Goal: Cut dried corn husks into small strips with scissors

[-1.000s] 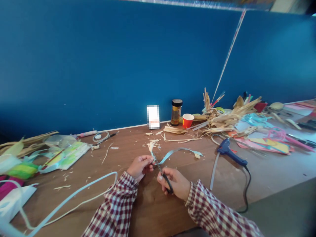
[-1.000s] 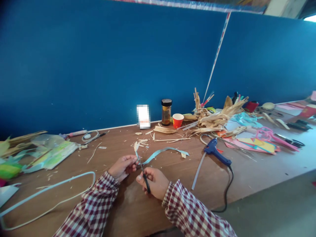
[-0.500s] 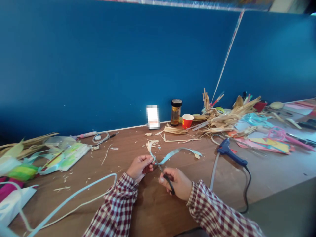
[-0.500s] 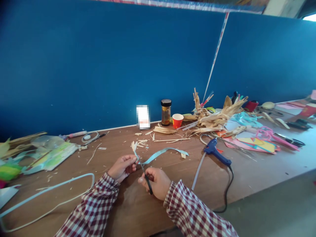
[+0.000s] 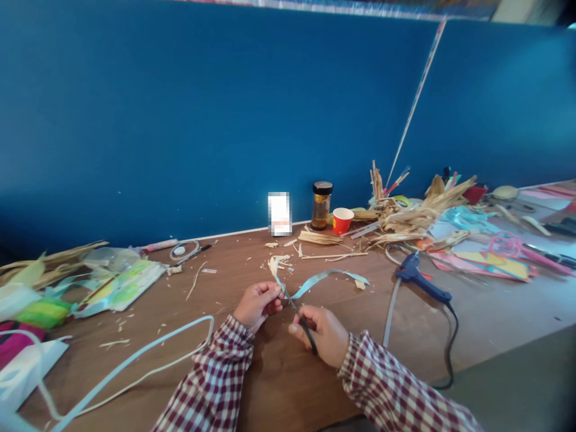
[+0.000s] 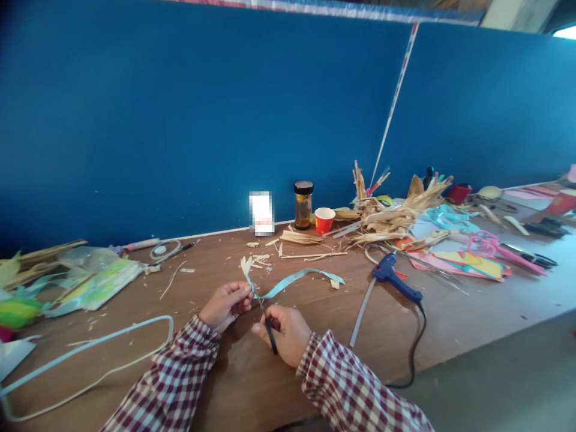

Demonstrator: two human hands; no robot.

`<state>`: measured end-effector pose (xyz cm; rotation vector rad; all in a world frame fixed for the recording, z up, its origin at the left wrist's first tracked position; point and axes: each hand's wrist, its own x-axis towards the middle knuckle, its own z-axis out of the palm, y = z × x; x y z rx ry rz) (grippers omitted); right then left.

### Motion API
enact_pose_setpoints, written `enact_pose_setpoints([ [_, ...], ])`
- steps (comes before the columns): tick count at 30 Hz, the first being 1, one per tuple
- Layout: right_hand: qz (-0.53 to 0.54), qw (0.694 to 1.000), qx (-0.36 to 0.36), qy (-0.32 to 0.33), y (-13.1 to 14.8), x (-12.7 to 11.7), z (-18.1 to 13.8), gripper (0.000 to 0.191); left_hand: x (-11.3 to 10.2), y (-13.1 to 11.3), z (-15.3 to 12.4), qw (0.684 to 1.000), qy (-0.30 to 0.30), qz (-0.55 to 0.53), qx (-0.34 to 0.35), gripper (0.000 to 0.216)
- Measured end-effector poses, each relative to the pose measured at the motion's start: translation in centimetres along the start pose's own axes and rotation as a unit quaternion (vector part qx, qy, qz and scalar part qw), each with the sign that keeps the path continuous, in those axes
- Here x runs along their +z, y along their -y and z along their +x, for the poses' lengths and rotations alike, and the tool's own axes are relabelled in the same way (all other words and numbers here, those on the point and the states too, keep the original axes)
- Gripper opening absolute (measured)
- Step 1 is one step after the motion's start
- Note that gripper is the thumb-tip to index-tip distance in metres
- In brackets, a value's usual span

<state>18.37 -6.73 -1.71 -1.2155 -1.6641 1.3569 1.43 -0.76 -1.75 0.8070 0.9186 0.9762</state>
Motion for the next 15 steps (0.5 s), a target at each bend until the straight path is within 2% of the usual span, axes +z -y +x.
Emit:
enact_pose_setpoints([
  [4, -0.007, 1.0, 0.021, 0.0, -0.59, 0.27, 0.08, 0.024, 0.05, -0.06, 0.16, 1.0, -0.009, 0.002, -0.005, 0.031],
  [10, -0.118, 0.992, -0.016, -0.038, -0.82, -0.03, -0.06, 0.022, 0.3, -0.04, 0.15, 1.0, -0.016, 0.019, 0.005, 0.031],
  [15, -0.062, 0.998, -0.013, 0.009, -0.37, -0.19, -0.32, 0.022, 0.22, 0.01, 0.07, 1.0, 0.027, 0.004, -0.005, 0.028],
])
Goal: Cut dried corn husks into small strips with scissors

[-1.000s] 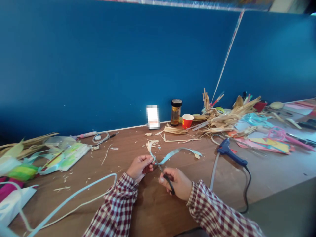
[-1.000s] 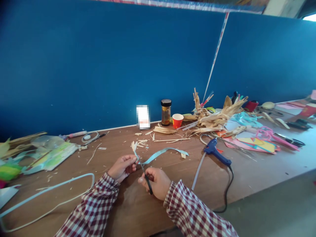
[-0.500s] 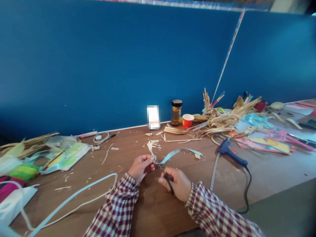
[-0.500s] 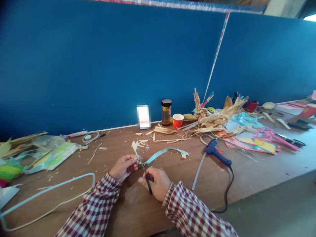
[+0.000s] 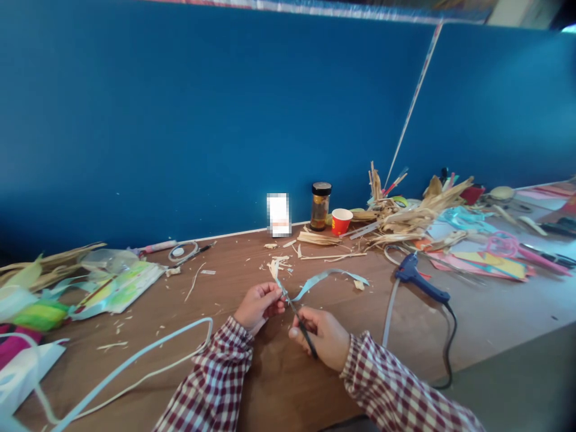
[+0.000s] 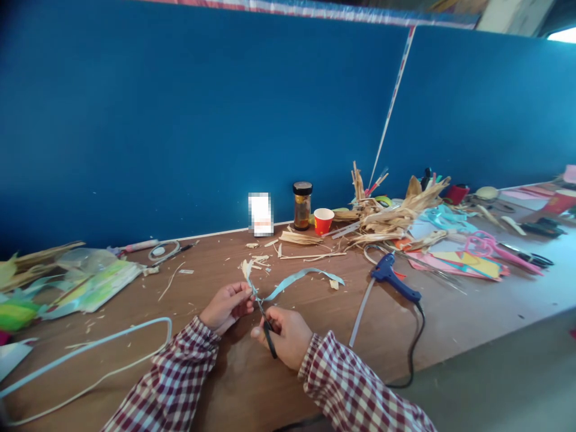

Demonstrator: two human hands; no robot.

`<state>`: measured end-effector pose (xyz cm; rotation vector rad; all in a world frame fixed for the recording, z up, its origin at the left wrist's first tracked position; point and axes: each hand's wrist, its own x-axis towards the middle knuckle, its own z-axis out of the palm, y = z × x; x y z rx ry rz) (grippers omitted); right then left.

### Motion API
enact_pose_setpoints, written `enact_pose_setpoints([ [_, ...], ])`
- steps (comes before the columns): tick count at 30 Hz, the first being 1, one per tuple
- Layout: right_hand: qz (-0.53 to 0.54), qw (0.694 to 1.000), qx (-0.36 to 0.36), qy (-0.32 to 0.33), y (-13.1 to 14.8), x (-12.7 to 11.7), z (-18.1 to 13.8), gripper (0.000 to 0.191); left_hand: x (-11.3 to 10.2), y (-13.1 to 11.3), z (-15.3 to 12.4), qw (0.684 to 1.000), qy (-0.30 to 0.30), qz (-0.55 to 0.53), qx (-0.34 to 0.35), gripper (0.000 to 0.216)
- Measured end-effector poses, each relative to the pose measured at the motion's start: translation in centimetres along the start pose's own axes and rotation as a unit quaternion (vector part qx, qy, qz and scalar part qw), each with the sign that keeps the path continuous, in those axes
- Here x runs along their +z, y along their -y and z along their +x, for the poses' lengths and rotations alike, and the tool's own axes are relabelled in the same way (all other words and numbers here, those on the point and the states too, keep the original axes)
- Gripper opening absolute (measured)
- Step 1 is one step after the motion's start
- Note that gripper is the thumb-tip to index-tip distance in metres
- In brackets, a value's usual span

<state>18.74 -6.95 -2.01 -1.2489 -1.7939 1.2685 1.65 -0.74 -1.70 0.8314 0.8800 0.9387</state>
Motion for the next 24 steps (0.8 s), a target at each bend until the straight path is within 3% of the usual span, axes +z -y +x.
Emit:
enact_pose_setpoints([
  [4, 0.023, 1.0, -0.001, 0.014, 0.3, 0.0, -0.1, 0.023, 0.0, -0.1, -0.2, 1.0, 0.021, -0.007, -0.009, 0.026],
  [12, -0.119, 0.99, -0.05, -0.057, 1.6, 0.1, -0.5, 0.027, -0.2, -0.4, -0.4, 0.999, 0.044, -0.003, 0.011, 0.024],
  [18, 0.04, 0.998, -0.006, 0.039, 0.9, 0.4, -0.2, 0.031, 0.0, -0.2, -0.5, 0.999, 0.04, 0.015, 0.007, 0.025],
  [22, -0.08, 0.995, -0.042, -0.046, 1.5, 0.1, -0.6, 0.028, 0.1, -0.1, -0.4, 0.999, 0.047, 0.012, 0.006, 0.025],
  [24, -0.08, 0.995, -0.033, -0.054, 1.7, 0.0, -0.7, 0.028, 0.0, -0.1, -0.4, 0.999, 0.048, 0.018, 0.004, 0.025],
])
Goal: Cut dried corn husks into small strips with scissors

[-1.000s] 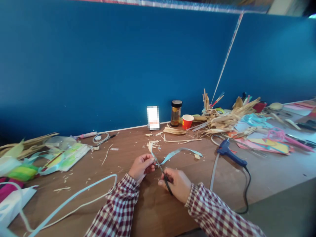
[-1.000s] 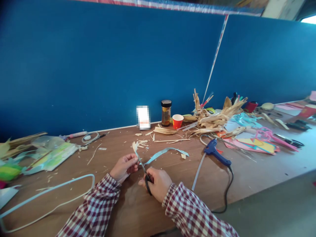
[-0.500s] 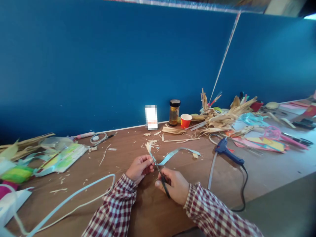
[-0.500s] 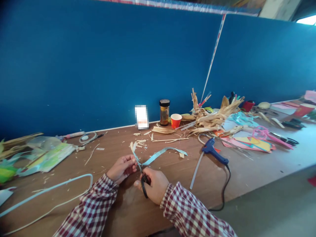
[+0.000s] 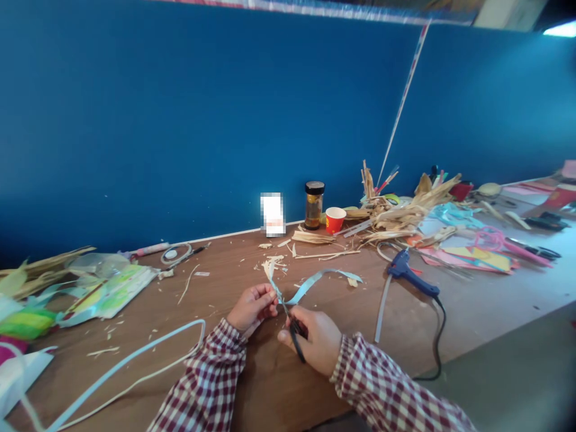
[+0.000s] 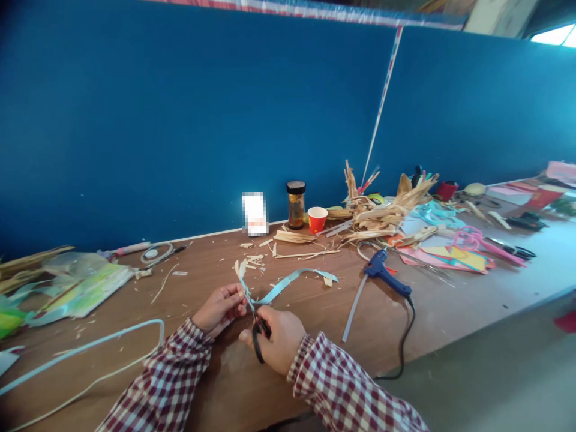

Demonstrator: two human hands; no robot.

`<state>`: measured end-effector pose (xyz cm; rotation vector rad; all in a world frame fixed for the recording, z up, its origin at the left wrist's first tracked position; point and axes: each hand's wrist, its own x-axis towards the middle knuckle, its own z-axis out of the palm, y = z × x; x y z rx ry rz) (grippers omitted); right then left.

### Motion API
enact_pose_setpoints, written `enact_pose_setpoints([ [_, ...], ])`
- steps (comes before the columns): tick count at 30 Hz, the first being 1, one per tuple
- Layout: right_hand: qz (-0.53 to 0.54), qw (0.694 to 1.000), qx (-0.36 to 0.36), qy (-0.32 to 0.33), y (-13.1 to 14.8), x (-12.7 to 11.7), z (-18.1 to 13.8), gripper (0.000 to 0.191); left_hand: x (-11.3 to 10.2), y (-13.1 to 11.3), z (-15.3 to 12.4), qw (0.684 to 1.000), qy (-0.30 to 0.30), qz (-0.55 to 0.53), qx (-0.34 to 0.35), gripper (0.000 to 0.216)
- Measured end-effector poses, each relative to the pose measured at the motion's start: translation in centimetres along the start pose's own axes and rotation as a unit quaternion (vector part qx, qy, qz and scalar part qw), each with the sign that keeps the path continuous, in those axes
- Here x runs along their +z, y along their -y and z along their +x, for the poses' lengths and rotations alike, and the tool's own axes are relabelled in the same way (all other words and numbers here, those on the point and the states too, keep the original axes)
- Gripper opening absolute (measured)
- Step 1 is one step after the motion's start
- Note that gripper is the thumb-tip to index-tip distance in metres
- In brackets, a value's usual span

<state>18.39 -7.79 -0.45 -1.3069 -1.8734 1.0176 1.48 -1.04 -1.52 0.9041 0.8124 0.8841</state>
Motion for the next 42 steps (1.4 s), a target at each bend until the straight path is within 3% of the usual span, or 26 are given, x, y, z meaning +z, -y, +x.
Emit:
enact_pose_setpoints([
  [9, 0.254, 0.956, 0.122, 0.077, -0.2, -0.3, -0.1, 0.035, 0.0, 0.5, 0.2, 1.0, -0.01, 0.006, -0.004, 0.025],
  [15, 0.241, 0.962, 0.101, 0.074, -0.7, 0.1, 0.2, 0.033, 0.4, 0.2, 0.0, 0.999, -0.03, -0.016, -0.018, 0.024],
  [21, 0.215, 0.97, 0.082, 0.074, -1.0, 0.3, 0.3, 0.03, 0.1, 0.1, -0.1, 0.999, 0.0, -0.031, -0.036, 0.027],
  [34, 0.248, 0.96, 0.108, 0.073, -1.3, -0.6, -0.4, 0.032, 0.6, 0.9, 0.3, 0.996, -0.03, 0.079, -0.005, 0.028],
  [42, 0.247, 0.952, 0.149, 0.098, -0.9, -2.4, -0.8, 0.042, 0.5, 1.2, 0.4, 0.99, -0.007, 0.141, 0.029, 0.028],
])
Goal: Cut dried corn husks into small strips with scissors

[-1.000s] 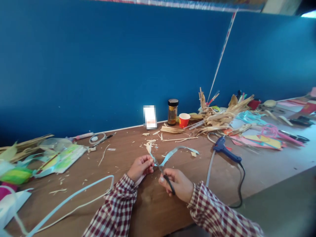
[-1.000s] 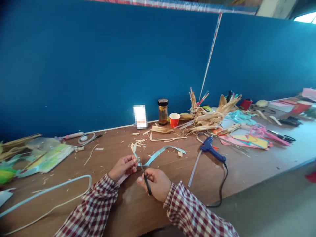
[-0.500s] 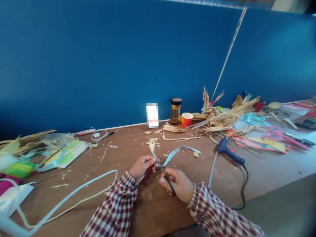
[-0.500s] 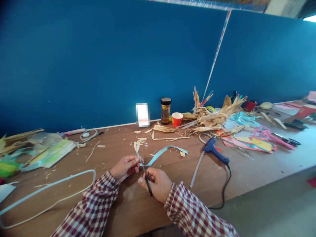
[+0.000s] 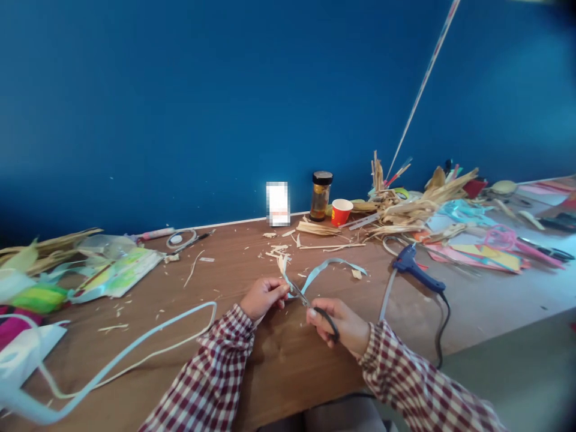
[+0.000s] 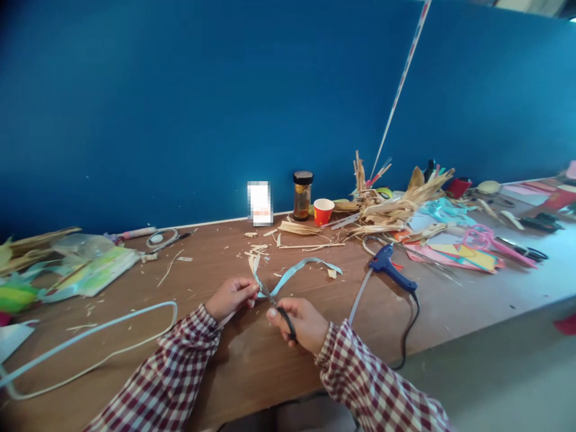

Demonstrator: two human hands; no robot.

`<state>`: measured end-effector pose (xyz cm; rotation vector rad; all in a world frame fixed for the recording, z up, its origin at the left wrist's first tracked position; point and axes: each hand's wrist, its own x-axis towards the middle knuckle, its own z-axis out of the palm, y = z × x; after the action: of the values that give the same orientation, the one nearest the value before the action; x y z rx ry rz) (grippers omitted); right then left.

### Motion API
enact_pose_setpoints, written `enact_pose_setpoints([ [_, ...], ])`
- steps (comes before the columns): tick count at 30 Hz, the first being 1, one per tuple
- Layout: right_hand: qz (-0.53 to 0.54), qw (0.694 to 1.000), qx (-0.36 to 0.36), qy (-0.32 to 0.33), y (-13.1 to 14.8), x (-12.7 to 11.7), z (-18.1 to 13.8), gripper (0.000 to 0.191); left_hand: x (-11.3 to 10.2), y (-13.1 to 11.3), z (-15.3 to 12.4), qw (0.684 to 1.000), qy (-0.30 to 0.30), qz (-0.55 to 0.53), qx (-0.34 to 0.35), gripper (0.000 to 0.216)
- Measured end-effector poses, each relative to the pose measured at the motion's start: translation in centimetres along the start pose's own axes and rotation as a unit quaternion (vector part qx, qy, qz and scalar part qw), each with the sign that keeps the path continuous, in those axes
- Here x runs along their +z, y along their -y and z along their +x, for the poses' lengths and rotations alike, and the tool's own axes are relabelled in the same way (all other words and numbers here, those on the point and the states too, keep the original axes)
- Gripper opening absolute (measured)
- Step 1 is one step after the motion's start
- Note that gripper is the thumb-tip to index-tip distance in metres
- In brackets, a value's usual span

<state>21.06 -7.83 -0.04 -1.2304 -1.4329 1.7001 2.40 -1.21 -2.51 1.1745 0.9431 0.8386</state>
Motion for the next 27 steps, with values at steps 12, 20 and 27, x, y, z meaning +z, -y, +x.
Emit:
enact_pose_setpoints([
  [12, 0.034, 0.991, -0.071, -0.108, 3.2, -2.8, -3.5, 0.035, -0.9, -0.1, 0.0, 0.999, -0.043, -0.008, -0.008, 0.022],
  [20, 0.078, 0.997, -0.02, 0.016, 1.5, -1.4, -3.2, 0.042, 0.1, -0.5, -0.2, 0.991, -0.046, -0.127, -0.015, 0.028],
  [27, 0.092, 0.994, -0.023, 0.059, -0.3, 0.4, -1.5, 0.044, 0.2, -0.8, -0.3, 0.989, -0.04, -0.14, -0.011, 0.029],
])
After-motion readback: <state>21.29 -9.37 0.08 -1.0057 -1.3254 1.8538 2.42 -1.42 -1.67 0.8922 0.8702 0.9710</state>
